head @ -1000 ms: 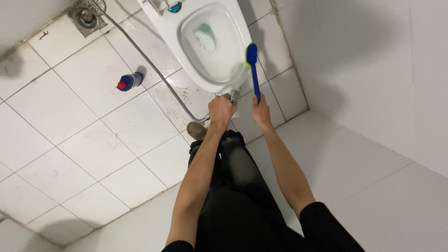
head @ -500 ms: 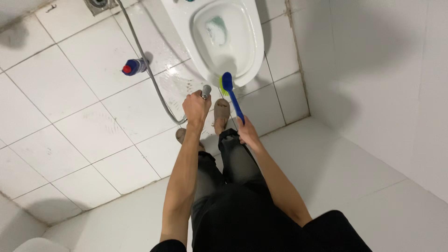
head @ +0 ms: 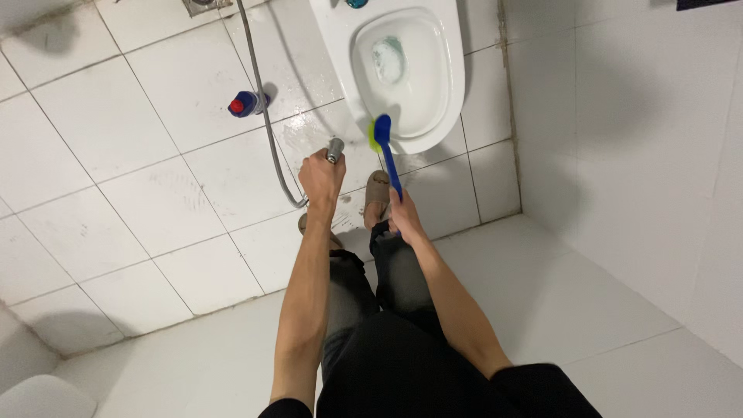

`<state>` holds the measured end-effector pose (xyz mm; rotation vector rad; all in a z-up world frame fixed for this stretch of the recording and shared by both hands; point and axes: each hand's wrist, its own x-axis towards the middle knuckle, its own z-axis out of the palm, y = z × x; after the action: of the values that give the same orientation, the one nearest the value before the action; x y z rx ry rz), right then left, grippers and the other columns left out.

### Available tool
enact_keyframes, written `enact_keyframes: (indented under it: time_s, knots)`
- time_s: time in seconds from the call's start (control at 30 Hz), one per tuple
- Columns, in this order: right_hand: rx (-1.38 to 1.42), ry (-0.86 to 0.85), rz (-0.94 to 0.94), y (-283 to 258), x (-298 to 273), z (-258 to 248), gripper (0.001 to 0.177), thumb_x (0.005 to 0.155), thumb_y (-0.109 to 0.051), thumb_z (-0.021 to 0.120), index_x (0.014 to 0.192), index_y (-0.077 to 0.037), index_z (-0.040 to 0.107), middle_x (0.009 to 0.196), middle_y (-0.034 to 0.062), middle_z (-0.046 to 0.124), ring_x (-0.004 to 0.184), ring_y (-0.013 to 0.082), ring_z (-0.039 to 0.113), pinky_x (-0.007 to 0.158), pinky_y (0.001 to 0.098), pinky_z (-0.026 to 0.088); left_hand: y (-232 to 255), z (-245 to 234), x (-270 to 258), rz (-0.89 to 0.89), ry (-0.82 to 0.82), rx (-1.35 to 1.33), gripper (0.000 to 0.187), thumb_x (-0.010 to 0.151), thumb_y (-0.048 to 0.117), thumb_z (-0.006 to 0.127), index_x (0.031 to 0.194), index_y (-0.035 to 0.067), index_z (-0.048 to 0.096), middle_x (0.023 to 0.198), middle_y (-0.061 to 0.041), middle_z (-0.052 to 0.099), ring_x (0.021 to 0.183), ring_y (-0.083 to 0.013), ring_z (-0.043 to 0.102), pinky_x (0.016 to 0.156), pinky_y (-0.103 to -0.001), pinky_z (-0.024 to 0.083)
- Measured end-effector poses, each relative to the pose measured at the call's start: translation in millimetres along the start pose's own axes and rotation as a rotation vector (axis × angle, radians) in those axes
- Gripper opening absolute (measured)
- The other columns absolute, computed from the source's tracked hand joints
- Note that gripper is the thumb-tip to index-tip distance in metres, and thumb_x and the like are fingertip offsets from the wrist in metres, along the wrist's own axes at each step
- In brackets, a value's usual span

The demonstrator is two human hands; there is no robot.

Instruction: The person scrubs the inside of a white toilet bowl with a blue and green toilet brush while rinsing with a handheld bidet sprayer. The person repeatedly scrubs the bowl's interior surfaces and rinses away residue throughout the clip.

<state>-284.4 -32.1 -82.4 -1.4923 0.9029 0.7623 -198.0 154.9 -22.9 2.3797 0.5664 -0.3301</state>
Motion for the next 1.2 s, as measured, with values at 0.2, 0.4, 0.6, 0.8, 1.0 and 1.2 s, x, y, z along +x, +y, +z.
enact_keyframes:
  time_s: [0.2, 0.4, 0.6, 0.8, 1.0, 1.2]
  knots:
    - [0.194, -0.121, 0.023, -9, 16, 9, 0.031, 0.105, -0.040, 0.046, 0.116, -0.010, 0.048, 0.055, -0.0019, 0.036, 0.038, 0.0110, 0.037, 0.037, 0.0311, 0.035, 1, 6, -9, -0.011, 0.023, -0.043, 0.022, 0.081, 0.020, 0.072, 0.068, 0.002, 0.069, 0.059, -0.020, 0.064, 0.056, -0.0426, 0.064, 0.060, -0.049, 0.053]
    - [-0.194, 0.073, -0.064, 1, 6, 9, 0.039, 0.104, -0.041, 0.046, 0.125, -0.009, 0.055, 0.062, -0.0011, 0.053, 0.050, 0.0114, 0.053, 0.046, 0.0307, 0.044, 14, 12, -17, -0.007, -0.017, -0.048, 0.025, 0.079, 0.023, 0.073, 0.068, 0.001, 0.069, 0.060, -0.020, 0.065, 0.058, -0.0425, 0.065, 0.060, -0.050, 0.053]
    - [0.060, -0.099, 0.015, 13, 21, -3, 0.040, 0.110, -0.043, 0.044, 0.123, -0.006, 0.050, 0.061, -0.0004, 0.041, 0.043, 0.0126, 0.038, 0.040, 0.0331, 0.034, 20, 26, -19, -0.035, -0.050, -0.059, 0.023, 0.079, 0.024, 0.073, 0.072, 0.002, 0.071, 0.064, -0.021, 0.067, 0.063, -0.0434, 0.067, 0.063, -0.051, 0.054]
    - [-0.352, 0.029, -0.216, 32, 8, -17, 0.043, 0.112, -0.042, 0.046, 0.138, -0.009, 0.054, 0.073, 0.0024, 0.064, 0.054, 0.0104, 0.062, 0.049, 0.0287, 0.047, 24, 25, -28, 0.041, -0.113, 0.005, 0.024, 0.079, 0.025, 0.073, 0.071, 0.002, 0.071, 0.066, -0.023, 0.067, 0.066, -0.0456, 0.066, 0.064, -0.052, 0.053]
    - [-0.084, -0.059, 0.041, 31, 22, -19, 0.047, 0.107, -0.042, 0.048, 0.138, -0.007, 0.053, 0.070, 0.0111, 0.047, 0.052, 0.0234, 0.045, 0.048, 0.0422, 0.039, 33, 41, -33, 0.066, -0.173, 0.049, 0.027, 0.082, 0.028, 0.070, 0.073, 0.003, 0.072, 0.070, -0.025, 0.068, 0.070, -0.0451, 0.068, 0.067, -0.052, 0.054]
    - [-0.606, 0.086, -0.173, 42, -7, -75, 0.047, 0.104, -0.044, 0.047, 0.142, -0.017, 0.050, 0.093, 0.0207, 0.072, 0.080, 0.0397, 0.072, 0.071, 0.0510, 0.055, 57, 56, -50, 0.132, -0.258, 0.038, 0.025, 0.081, 0.026, 0.068, 0.076, 0.003, 0.075, 0.073, -0.027, 0.069, 0.072, -0.0442, 0.070, 0.074, -0.052, 0.056]
